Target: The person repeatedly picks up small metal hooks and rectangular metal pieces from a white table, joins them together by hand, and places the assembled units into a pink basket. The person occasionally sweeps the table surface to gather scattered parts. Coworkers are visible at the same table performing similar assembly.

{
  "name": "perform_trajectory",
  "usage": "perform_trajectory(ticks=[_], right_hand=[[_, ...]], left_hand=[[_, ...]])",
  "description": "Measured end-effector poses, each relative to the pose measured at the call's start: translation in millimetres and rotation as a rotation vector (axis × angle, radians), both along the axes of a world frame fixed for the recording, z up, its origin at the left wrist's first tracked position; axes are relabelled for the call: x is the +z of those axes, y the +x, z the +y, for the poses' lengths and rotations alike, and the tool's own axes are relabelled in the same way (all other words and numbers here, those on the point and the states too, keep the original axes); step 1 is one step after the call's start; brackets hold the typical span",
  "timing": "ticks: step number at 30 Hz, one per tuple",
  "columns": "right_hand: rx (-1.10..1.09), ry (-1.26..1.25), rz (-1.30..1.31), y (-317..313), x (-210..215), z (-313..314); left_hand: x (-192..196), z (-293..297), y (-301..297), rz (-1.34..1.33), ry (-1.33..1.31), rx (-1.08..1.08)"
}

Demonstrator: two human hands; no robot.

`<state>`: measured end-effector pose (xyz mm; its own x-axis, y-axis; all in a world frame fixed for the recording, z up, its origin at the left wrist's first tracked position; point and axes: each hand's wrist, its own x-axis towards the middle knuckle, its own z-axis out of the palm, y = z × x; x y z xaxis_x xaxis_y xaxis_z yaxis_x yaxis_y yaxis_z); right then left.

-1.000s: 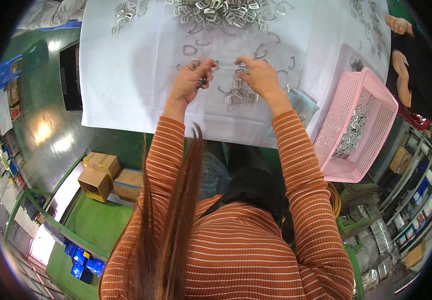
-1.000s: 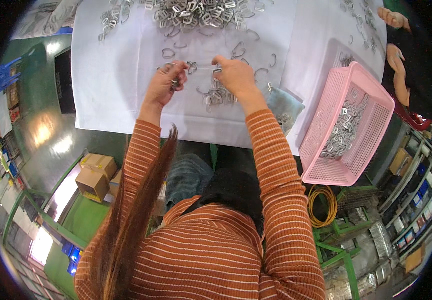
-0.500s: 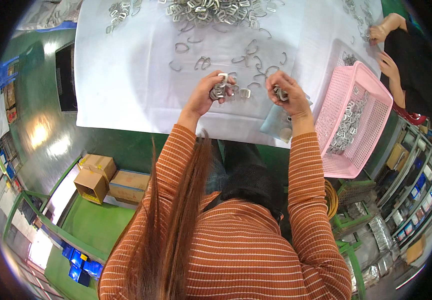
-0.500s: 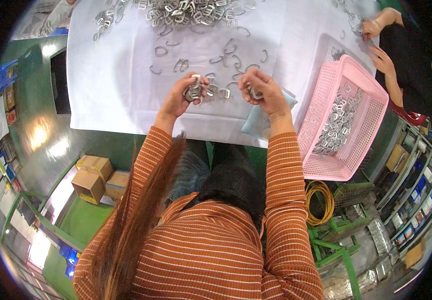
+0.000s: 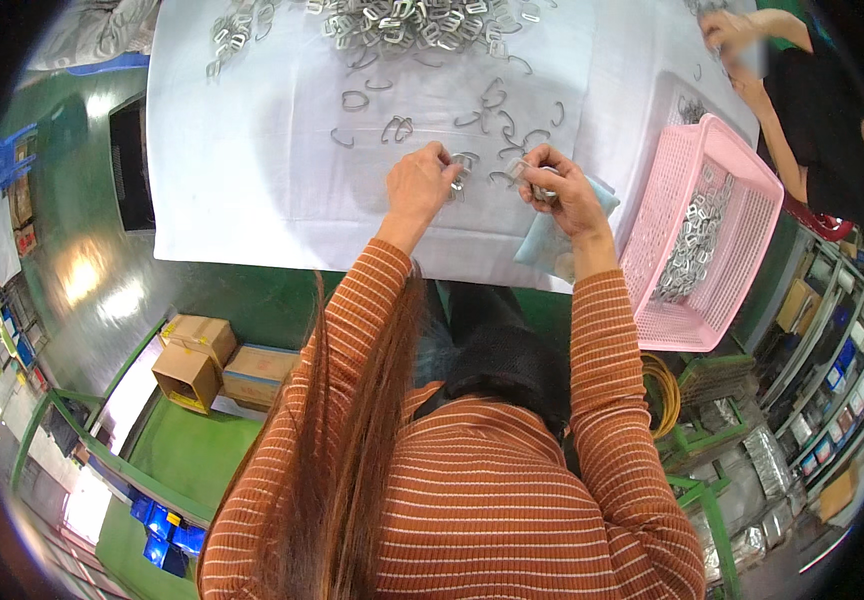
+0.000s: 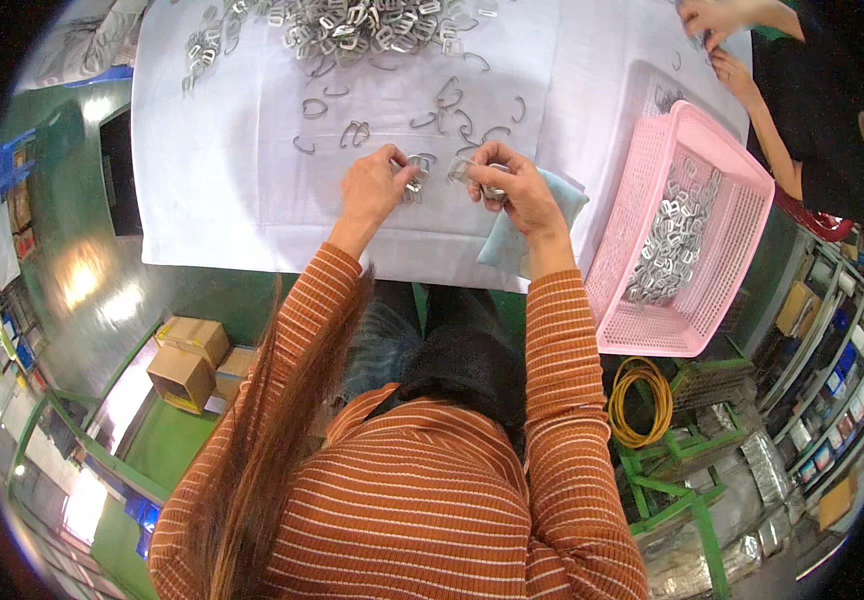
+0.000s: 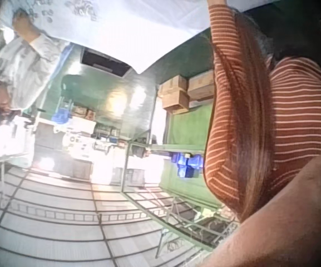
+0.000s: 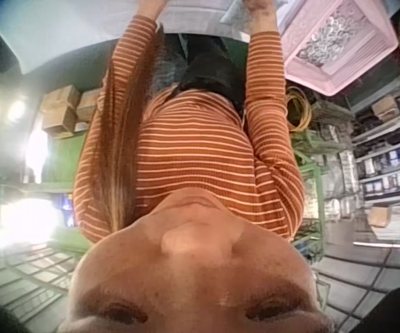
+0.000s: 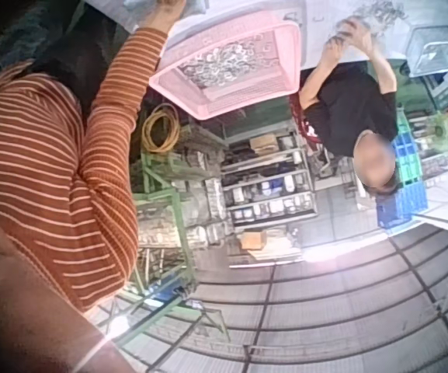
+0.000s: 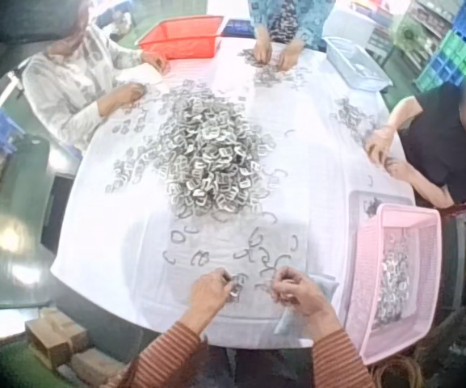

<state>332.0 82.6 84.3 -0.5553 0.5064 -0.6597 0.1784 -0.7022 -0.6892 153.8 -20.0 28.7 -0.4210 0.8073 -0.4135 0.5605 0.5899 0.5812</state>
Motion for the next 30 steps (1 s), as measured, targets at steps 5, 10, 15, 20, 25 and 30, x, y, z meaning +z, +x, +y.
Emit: perform_trajectory(ticks=[5,10,15,20,25,30], right_hand=[[0.014,-0.130,0.110,-1.4,2.7,9.0],[0.638,0.760,-0.526,-33.3,-41.6,-17.4],[0.742,0.905,-0.715,-55.5,-43.7,-28.5],[0.446,0.536,-0.609,-30.3,-42.3,3.9],[0.366,0.550,-0.606,-7.1,-36.8,12.4],[0.225,0.431,-0.578,13.5,-20.4,16.5]], left_hand=[[8.1,-7.3,-44.7,-0.958,0.084,0.168],[32.4,-35.2,-68.8,-1.605,0.443,0.306],[25.6,-47.3,-52.9,-1.073,0.117,0.400],[1.7,-59.8,-7.9,-0.170,0.083,0.217],[-1.1,-53.9,19.0,0.046,-0.011,0.108],[-5.7,-42.0,1.4,-0.397,-0.003,0.244]])
